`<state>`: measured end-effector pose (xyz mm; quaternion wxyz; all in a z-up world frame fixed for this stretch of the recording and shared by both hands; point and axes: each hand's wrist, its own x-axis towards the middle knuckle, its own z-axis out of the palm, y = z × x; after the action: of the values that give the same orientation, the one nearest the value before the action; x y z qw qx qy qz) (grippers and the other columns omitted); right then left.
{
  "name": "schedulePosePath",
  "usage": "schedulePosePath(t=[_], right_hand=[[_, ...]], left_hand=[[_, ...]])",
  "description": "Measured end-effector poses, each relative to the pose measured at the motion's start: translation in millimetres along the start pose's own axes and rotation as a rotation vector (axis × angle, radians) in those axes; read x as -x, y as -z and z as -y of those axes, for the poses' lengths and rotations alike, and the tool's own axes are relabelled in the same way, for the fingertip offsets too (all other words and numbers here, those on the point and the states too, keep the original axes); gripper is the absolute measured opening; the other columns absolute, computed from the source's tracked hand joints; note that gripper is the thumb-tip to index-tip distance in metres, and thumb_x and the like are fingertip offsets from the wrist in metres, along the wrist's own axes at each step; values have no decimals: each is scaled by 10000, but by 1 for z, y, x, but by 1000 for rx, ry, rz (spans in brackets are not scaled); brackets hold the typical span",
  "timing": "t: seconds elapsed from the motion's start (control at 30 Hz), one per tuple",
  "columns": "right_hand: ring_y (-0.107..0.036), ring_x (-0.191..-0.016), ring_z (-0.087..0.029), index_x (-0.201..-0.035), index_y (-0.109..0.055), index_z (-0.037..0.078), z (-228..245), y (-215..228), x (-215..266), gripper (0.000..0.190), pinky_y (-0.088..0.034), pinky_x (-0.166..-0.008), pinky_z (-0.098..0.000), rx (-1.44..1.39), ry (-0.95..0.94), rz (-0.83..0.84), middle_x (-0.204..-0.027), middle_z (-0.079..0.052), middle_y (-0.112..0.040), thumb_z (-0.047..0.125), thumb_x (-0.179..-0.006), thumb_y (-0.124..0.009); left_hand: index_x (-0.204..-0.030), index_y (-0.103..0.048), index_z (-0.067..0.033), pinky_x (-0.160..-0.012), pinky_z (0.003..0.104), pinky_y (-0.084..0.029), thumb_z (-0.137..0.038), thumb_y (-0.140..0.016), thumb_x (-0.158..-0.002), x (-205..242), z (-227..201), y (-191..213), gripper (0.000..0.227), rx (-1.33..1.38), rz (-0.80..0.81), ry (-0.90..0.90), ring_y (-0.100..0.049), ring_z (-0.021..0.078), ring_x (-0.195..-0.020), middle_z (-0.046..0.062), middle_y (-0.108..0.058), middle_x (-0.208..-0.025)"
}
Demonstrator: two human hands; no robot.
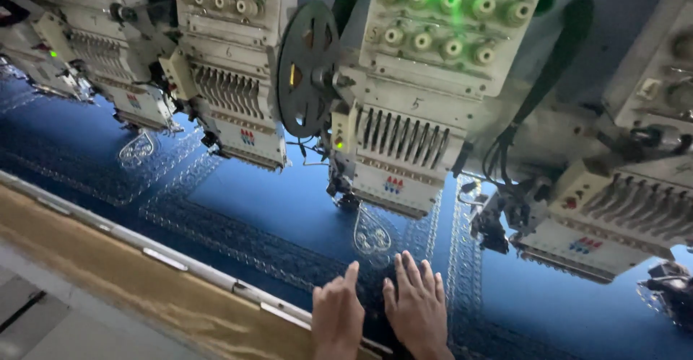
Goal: The person adjusts the settings and threads on multiple industrial embroidery machines, using their hands to thread needles and press buttons while the machines work on blue fabric.
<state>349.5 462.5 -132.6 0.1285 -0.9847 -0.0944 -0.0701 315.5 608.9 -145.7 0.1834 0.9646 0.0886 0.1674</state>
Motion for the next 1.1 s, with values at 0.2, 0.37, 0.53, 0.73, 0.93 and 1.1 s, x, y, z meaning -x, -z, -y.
schedulePosePath(t=[0.2,0.37,0.53,0.73,0.93,1.1], right_hand=[[-149,-1580,-237,-1605,-285,270,1,1,-32,680,-75,-1278,-450,-6,-91,38,-1683,97,-253,550,-991,-370],[-234,-1542,-284,-1572,-369,237,-7,-13,-29,653,-146,-1252,-482,21,-12,-80,-1651,76,-331,539,-994,-394],[-225,-1541,-270,-1571,-380,252,-2,-6,-13,615,-114,-1256,-490,-27,34,-61,-1645,101,-341,482,-1004,-434],[-227,-1529,-286,-1573,-386,272,0,-8,1,595,-87,-1240,-525,-8,94,-112,-1645,73,-340,461,-1010,-432],[-238,-1522,-260,-1555,-426,295,15,-13,6,581,-86,-1229,-506,16,64,-183,-1634,73,-363,464,-1000,-425],[-170,-1549,-246,-1580,-352,327,32,8,8,587,-52,-1251,-510,14,-49,1,-1663,83,-287,495,-1018,-359]], left_hand=[[-1472,-506,-253,-791,447,-501,-44,-547,-868,-1,-4,-22,641,-63,61,44,-715,265,-777,29,-741,-834],[-1520,-444,-251,-836,449,-495,-77,-485,-932,-1,-7,-13,615,-23,211,104,-693,285,-836,28,-727,-880],[-1477,-495,-248,-825,411,-510,-63,-532,-884,4,-10,-4,621,-16,112,115,-722,256,-855,26,-764,-904],[-1414,-545,-268,-764,414,-494,-134,-579,-826,8,-6,-39,604,-88,-61,74,-747,238,-758,-1,-768,-812],[-1381,-581,-277,-681,406,-508,-248,-581,-817,7,5,-66,565,-165,-231,73,-721,202,-607,-37,-739,-686],[-1403,-562,-229,-728,424,-486,-336,-562,-872,11,-4,-62,542,-98,-187,61,-712,202,-637,-29,-741,-710]])
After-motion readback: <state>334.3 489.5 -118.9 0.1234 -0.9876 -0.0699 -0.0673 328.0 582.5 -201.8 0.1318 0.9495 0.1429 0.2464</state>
